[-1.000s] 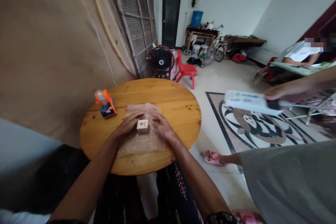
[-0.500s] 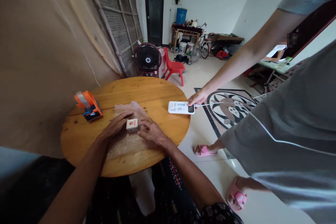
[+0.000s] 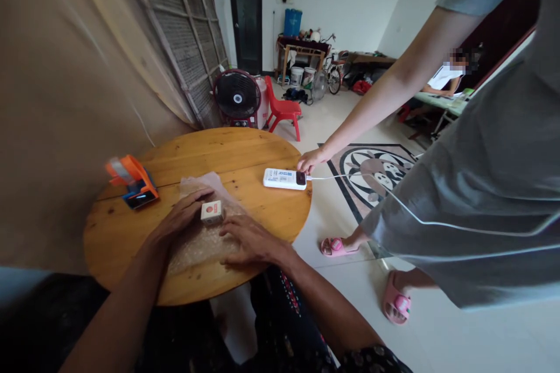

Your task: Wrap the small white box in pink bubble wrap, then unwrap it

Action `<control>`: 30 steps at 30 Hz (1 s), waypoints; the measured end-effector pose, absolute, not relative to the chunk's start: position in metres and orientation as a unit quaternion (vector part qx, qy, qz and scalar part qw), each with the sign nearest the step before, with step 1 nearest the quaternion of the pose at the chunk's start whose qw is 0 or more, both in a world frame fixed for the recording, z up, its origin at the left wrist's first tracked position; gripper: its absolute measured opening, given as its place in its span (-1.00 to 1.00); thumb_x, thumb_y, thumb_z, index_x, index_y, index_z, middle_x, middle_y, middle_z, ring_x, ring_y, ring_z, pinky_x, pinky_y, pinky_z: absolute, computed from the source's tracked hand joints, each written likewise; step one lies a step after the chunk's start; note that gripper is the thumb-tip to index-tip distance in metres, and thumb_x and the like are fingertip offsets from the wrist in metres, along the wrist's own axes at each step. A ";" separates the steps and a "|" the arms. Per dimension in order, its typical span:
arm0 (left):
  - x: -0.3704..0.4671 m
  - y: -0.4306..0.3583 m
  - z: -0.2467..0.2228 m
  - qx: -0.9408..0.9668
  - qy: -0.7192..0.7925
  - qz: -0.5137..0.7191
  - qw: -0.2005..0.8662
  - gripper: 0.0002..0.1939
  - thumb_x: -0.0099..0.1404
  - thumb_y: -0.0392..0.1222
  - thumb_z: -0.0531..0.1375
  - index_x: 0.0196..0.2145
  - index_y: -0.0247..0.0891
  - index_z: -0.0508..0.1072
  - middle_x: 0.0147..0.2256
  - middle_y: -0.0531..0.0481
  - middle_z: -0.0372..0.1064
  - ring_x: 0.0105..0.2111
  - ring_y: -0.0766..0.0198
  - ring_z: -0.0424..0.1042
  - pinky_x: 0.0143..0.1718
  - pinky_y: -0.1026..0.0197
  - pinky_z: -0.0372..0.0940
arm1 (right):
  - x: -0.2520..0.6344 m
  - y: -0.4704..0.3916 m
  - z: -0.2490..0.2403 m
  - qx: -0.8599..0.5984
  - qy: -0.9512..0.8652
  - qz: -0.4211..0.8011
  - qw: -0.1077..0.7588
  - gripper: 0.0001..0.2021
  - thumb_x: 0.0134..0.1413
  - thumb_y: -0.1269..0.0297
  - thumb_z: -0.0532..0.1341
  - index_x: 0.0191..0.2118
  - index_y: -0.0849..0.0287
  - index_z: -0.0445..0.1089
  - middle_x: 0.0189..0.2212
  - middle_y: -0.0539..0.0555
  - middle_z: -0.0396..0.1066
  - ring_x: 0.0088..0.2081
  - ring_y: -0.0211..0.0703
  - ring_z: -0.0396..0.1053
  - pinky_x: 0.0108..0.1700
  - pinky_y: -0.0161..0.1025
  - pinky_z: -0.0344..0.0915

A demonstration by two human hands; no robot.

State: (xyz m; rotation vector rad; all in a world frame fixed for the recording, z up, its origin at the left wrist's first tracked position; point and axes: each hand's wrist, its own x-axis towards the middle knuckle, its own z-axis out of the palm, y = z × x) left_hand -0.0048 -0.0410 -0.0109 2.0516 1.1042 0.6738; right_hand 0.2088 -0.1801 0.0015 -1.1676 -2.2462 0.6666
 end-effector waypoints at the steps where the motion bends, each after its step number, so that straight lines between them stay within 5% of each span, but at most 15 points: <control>1: -0.005 -0.040 -0.012 0.793 0.428 0.259 0.348 -0.43 0.23 -0.06 -0.05 0.13 -0.30 0.35 0.20 -0.14 0.26 0.20 0.05 0.23 0.27 -0.06 0.06 | 0.209 -0.182 0.002 -0.428 -0.836 0.241 0.245 -0.43 -0.09 0.07 0.37 0.06 0.14 0.32 0.20 0.21 0.19 0.24 0.05 0.13 0.25 -0.03 0.09; 15: -0.001 -0.045 -0.005 0.781 0.436 0.260 0.363 -0.43 0.19 -0.08 -0.03 0.10 -0.32 0.37 0.17 -0.15 0.30 0.18 0.04 0.26 0.25 -0.03 0.10 | 0.202 -0.192 -0.002 -0.429 -0.875 0.110 0.197 -0.86 0.15 0.37 0.16 -0.17 0.19 0.41 0.06 0.20 0.37 0.07 -0.06 0.31 0.11 -0.11 0.22; 24: -0.003 -0.040 -0.011 0.779 0.429 0.271 0.368 -0.45 0.21 -0.10 -0.02 0.11 -0.31 0.37 0.18 -0.13 0.29 0.19 0.06 0.25 0.26 -0.03 0.09 | 0.194 -0.187 -0.002 -0.446 -0.868 0.086 0.200 -0.87 0.17 0.43 0.12 -0.26 0.20 0.43 -0.09 0.14 0.47 -0.08 -0.12 0.41 -0.01 -0.20 0.29; 30: -0.003 -0.042 -0.006 0.773 0.418 0.271 0.393 -0.42 0.18 -0.16 -0.02 0.13 -0.35 0.36 0.17 -0.14 0.29 0.16 0.08 0.27 0.25 0.02 0.10 | 0.190 -0.177 0.012 -0.464 -0.858 0.101 0.194 -0.81 0.22 0.42 0.05 -0.19 0.24 0.40 0.05 0.22 0.38 -0.05 -0.07 0.41 -0.01 -0.15 0.33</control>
